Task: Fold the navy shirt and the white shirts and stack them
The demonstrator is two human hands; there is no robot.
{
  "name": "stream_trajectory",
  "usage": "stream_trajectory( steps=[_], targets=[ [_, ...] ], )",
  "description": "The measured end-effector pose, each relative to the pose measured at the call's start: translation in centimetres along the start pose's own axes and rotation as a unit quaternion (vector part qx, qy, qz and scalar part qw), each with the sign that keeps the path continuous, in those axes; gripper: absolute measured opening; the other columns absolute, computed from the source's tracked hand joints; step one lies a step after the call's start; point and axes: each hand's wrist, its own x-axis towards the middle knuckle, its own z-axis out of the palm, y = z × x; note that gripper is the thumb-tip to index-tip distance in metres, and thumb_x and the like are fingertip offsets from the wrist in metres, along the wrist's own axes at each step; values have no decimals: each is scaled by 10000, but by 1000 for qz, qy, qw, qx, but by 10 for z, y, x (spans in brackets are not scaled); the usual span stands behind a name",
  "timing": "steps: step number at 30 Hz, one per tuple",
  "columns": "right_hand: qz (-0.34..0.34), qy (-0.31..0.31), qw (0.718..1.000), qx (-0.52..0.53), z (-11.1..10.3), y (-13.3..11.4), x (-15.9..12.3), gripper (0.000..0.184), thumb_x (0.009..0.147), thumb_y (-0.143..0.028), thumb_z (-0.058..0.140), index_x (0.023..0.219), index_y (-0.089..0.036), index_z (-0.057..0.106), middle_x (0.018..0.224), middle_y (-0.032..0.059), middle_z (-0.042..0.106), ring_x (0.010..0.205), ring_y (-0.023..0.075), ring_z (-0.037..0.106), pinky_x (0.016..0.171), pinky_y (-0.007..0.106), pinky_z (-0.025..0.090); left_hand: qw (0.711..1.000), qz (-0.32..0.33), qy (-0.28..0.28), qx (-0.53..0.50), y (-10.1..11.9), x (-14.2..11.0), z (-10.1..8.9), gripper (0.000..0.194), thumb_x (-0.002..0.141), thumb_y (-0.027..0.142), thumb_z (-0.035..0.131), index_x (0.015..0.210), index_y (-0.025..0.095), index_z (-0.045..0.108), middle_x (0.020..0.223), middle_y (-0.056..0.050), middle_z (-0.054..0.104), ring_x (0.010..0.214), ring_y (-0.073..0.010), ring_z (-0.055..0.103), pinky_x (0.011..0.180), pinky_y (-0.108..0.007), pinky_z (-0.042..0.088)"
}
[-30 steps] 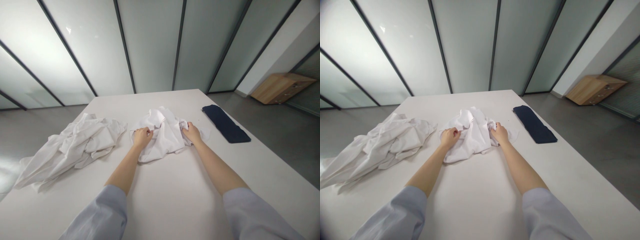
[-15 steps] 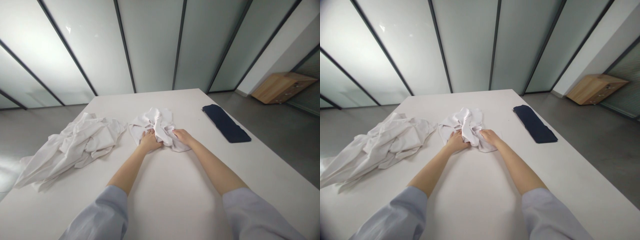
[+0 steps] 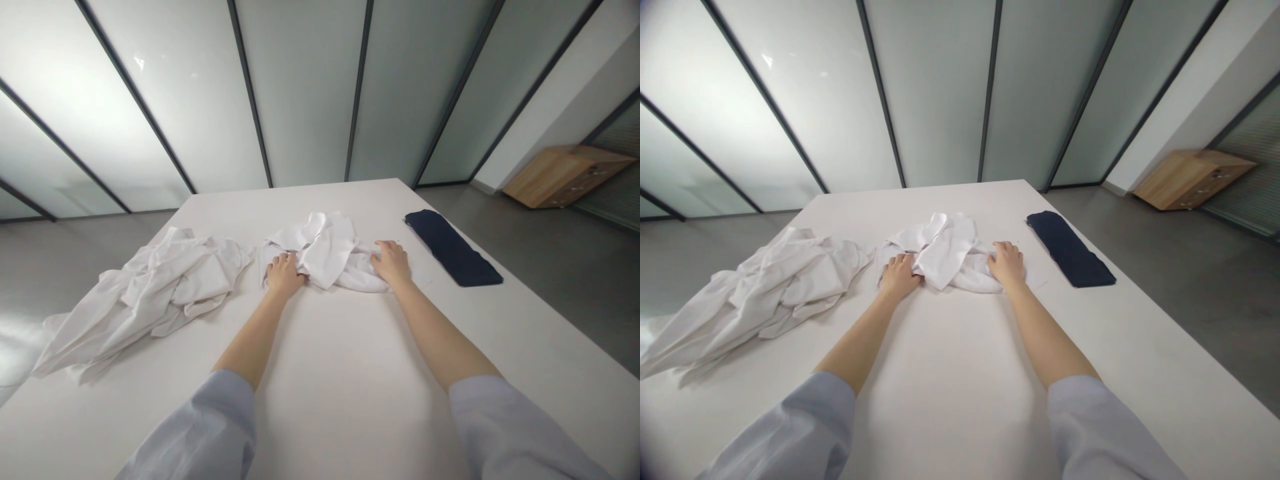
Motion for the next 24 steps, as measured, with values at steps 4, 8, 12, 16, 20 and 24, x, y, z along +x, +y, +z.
stream_trajectory(
  steps=[4,8,12,16,20,24],
  targets=[
    [-187,-47,980,51,4,-11,-3,495,806,-133,465,1281,-183,597,1412,100,527,1309,235,447,1066,395,370,996,84,-14,-11,32,-13,0,459,820,310,519,1270,219,512,1270,-106,577,1161,-294,506,952,-426,400],
    [-171,-160,972,15,1,-26,-9,414,886,-216,460,1273,-229,605,1437,69,512,1304,220,460,1055,375,376,988,124,-70,-52,37,-15,-1,389,933,452,386,1192,249,593,1299,-100,585,1203,-306,501,984,-467,396],
    [-100,-162,981,-36,-8,-40,-14,371,919,-391,491,1237,-252,625,1420,88,525,1234,296,503,968,420,422,991,82,-86,-63,18,-4,6,499,967,540,280,1269,276,577,1464,-108,465,1352,-312,394,1084,-514,302],
    [-65,-193,977,-60,-21,-58,-18,429,966,-463,372,1092,-214,697,1212,131,665,1086,304,588,855,387,455,998,5,-50,-28,0,3,11,522,940,517,379,1367,239,493,1506,-139,405,1394,-319,337,1118,-545,237],
    [-113,-243,963,-35,-36,-69,-20,423,965,-451,392,1000,-194,726,996,131,730,921,262,662,772,321,454,998,-38,48,-19,0,3,4,498,912,429,464,1366,226,482,1428,-139,488,1325,-305,411,1075,-463,314],
    [-188,-228,953,65,-34,-65,-16,300,919,-295,486,1119,-219,696,1013,75,737,951,224,661,828,290,450,999,-28,6,-43,9,1,-4,475,971,497,289,1173,216,615,1220,-130,622,1164,-282,545,983,-429,383]
  ],
)
